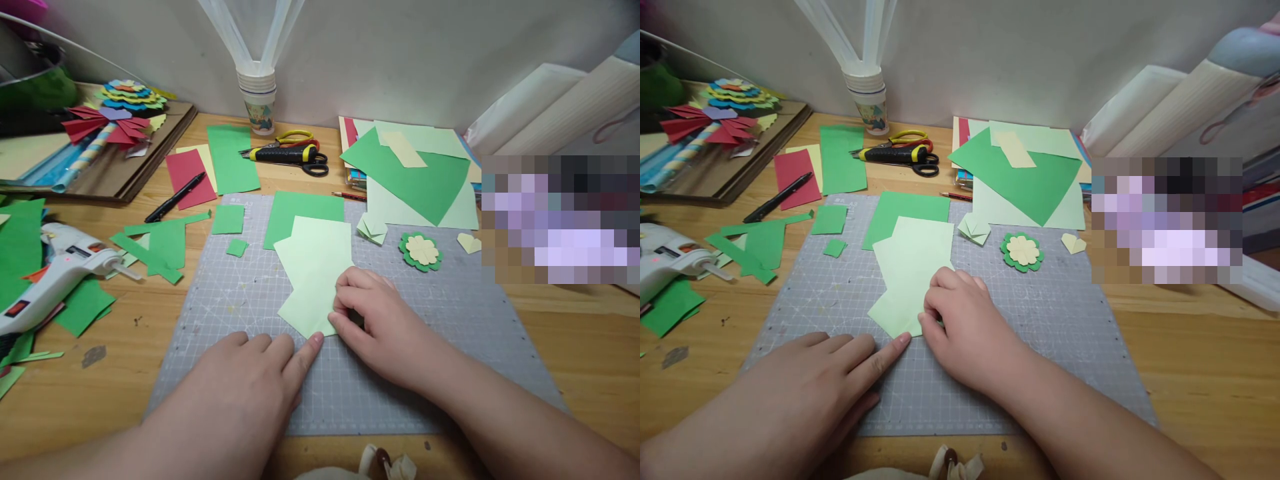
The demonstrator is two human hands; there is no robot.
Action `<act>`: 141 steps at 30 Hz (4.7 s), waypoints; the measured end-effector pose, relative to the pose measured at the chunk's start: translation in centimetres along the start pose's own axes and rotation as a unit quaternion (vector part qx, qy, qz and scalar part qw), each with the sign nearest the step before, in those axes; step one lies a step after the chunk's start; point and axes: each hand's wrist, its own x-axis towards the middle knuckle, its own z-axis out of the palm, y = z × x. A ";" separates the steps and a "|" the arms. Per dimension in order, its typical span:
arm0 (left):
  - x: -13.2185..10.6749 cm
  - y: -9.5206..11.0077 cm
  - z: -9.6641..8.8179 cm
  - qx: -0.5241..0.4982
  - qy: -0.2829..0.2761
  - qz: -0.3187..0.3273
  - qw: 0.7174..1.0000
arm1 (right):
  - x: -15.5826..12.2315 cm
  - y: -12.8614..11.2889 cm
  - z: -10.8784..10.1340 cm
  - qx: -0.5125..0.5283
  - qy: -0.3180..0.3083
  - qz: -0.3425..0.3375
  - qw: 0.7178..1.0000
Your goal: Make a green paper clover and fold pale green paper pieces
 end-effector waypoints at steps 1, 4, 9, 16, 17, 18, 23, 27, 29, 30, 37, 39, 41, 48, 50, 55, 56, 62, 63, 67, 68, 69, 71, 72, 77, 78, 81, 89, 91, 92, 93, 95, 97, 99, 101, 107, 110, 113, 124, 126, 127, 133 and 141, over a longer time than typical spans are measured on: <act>0.0 0.0 0.0 0.002 0.000 0.000 1.000 | 0.0 0.0 0.0 0.000 0.000 -0.001 1.000; -0.1 0.0 0.0 0.002 0.001 -0.006 1.000 | 0.1 0.0 0.0 0.000 0.000 -0.004 1.000; -0.1 0.1 -0.1 -0.008 0.002 -0.006 1.000 | 0.1 0.0 -0.1 0.003 -0.001 -0.002 1.000; -0.1 -0.1 0.0 -0.014 -0.003 -0.004 1.000 | 0.1 -0.1 -0.2 -0.001 -0.007 -0.001 1.000; -0.1 -0.1 0.1 -0.013 0.000 -0.004 1.000 | 0.1 -0.1 -0.2 -0.001 -0.006 -0.001 1.000; -0.2 -0.1 0.1 -0.012 0.003 -0.005 1.000 | 0.1 -0.1 -0.2 -0.001 -0.006 -0.001 1.000; -0.3 0.0 0.2 -0.003 0.003 0.000 1.000 | 0.0 -0.2 -0.2 -0.005 -0.005 0.000 1.000; -0.1 0.0 0.1 0.002 0.007 0.003 1.000 | 0.1 -0.2 -0.2 -0.007 -0.007 -0.001 1.000; -0.2 0.0 0.0 0.003 0.006 0.009 1.000 | 0.2 -0.2 -0.2 -0.007 -0.005 -0.002 1.000; -0.3 -0.1 -0.1 0.003 0.004 0.011 1.000 | 0.2 -0.2 -0.3 -0.008 -0.005 -0.001 1.000; -0.5 0.1 -0.8 -0.004 0.013 0.002 1.000 | 0.0 -0.2 -0.2 -0.010 -0.009 0.000 1.000; -0.3 0.0 -0.7 0.007 0.055 0.008 0.998 | 0.1 -0.2 -0.2 -0.011 -0.008 0.000 1.000; -0.2 -0.3 -0.3 0.018 0.115 0.035 0.993 | 0.1 -0.2 -0.2 -0.012 -0.006 -0.001 1.000; 0.3 -1.0 0.7 0.055 0.216 0.109 0.969 | 0.0 -0.2 -0.1 -0.016 -0.002 -0.008 1.000; 0.5 -1.0 0.5 0.047 0.203 0.111 0.972 | 0.0 -0.1 0.0 -0.017 0.000 -0.007 1.000; 0.9 -1.0 -0.3 0.028 0.190 0.099 0.976 | -0.6 -0.6 -0.9 -0.022 0.033 -0.015 0.999; 0.9 -1.0 -0.4 0.025 0.188 0.099 0.977 | -0.9 -0.9 -1.2 -0.033 0.036 -0.023 0.999; 0.8 -1.2 -0.2 0.011 0.181 0.104 0.978 | -3.3 -3.2 -0.7 -0.130 -0.018 -0.096 0.987; 0.8 -1.2 -0.3 0.006 0.175 0.103 0.979 | -3.5 -3.4 -0.2 -0.143 -0.017 -0.103 0.984; 0.7 -1.1 -0.5 -0.013 0.146 0.097 0.984 | -4.0 -3.6 0.9 -0.175 -0.006 -0.109 0.978; 0.7 -1.1 -0.6 -0.014 0.142 0.099 0.985 | -4.0 -3.6 0.9 -0.179 0.005 -0.113 0.977; 0.7 -1.1 -0.6 -0.014 0.141 0.100 0.985 | -4.0 -3.5 0.9 -0.182 0.018 -0.118 0.976; 0.7 -1.1 -0.7 -0.015 0.139 0.100 0.985 | -4.1 -3.4 0.7 -0.192 0.043 -0.122 0.973; 0.7 -1.2 -0.7 -0.015 0.136 0.097 0.986 | -4.1 -3.4 0.6 -0.198 0.048 -0.117 0.972; 0.7 -1.2 -0.8 -0.015 0.138 0.092 0.986 | -4.1 -3.3 0.7 -0.220 0.026 -0.092 0.971; 0.7 -1.1 -0.8 -0.014 0.141 0.094 0.985 | -4.1 -3.3 0.8 -0.226 0.020 -0.091 0.970; 0.7 -1.1 -0.6 -0.008 0.148 0.099 0.984 | -4.1 -3.3 0.8 -0.245 -0.003 -0.078 0.966; 0.8 -0.7 -0.6 -0.008 0.190 0.085 0.978 | -4.0 -3.0 -0.5 -0.238 -0.041 0.029 0.970; 1.0 -0.5 -0.6 -0.011 0.190 0.073 0.979 | -3.9 -3.0 -0.6 -0.243 -0.043 0.040 0.968; 1.1 -0.4 -0.4 -0.005 0.196 0.071 0.978 | -3.9 -3.1 -0.7 -0.245 -0.045 0.045 0.967; 1.2 -0.4 -0.3 0.007 0.204 0.074 0.976 | -3.8 -3.2 -0.8 -0.247 -0.050 0.050 0.966; 1.4 -0.4 0.0 0.034 0.229 0.083 0.969 | -3.8 -3.4 -0.9 -0.246 -0.064 0.062 0.965; 1.5 -0.4 0.4 0.043 0.247 0.080 0.965 | -3.7 -3.6 -1.1 -0.242 -0.078 0.075 0.964; 1.3 -0.5 0.6 0.043 0.263 0.058 0.962 | -3.7 -3.7 -1.2 -0.238 -0.090 0.080 0.964; 1.0 -0.5 0.6 0.038 0.277 0.034 0.959 | -3.7 -3.8 -1.3 -0.235 -0.099 0.082 0.963; 0.9 -0.7 0.0 -0.034 0.288 -0.002 0.957 | -3.2 -3.1 -1.1 -0.225 -0.011 0.063 0.972; 1.6 -1.3 -0.2 -0.090 0.260 -0.001 0.961 | -2.5 -2.6 -1.0 -0.207 0.040 0.026 0.977; 2.5 -1.9 -0.2 -0.121 0.246 0.000 0.962 | -1.9 -2.2 -0.9 -0.156 0.022 -0.043 0.986; 2.6 -2.4 -0.6 -0.174 0.247 -0.003 0.953 | -0.8 -1.1 0.0 -0.045 -0.004 -0.037 0.998; 2.5 -2.3 -0.5 -0.179 0.245 0.000 0.953 | -0.8 -1.0 0.0 -0.001 -0.002 -0.026 1.000; 2.4 -2.3 -0.5 -0.181 0.244 0.001 0.953 | -0.8 -0.9 0.0 0.019 -0.001 -0.026 0.999; 2.5 -2.6 -0.6 -0.179 0.271 0.011 0.946 | -0.8 -0.5 -0.6 0.200 -0.001 0.027 0.979; 1.5 -2.7 -1.4 -0.169 0.420 0.011 0.892 | -1.7 -1.4 -2.1 0.186 0.283 -0.044 0.940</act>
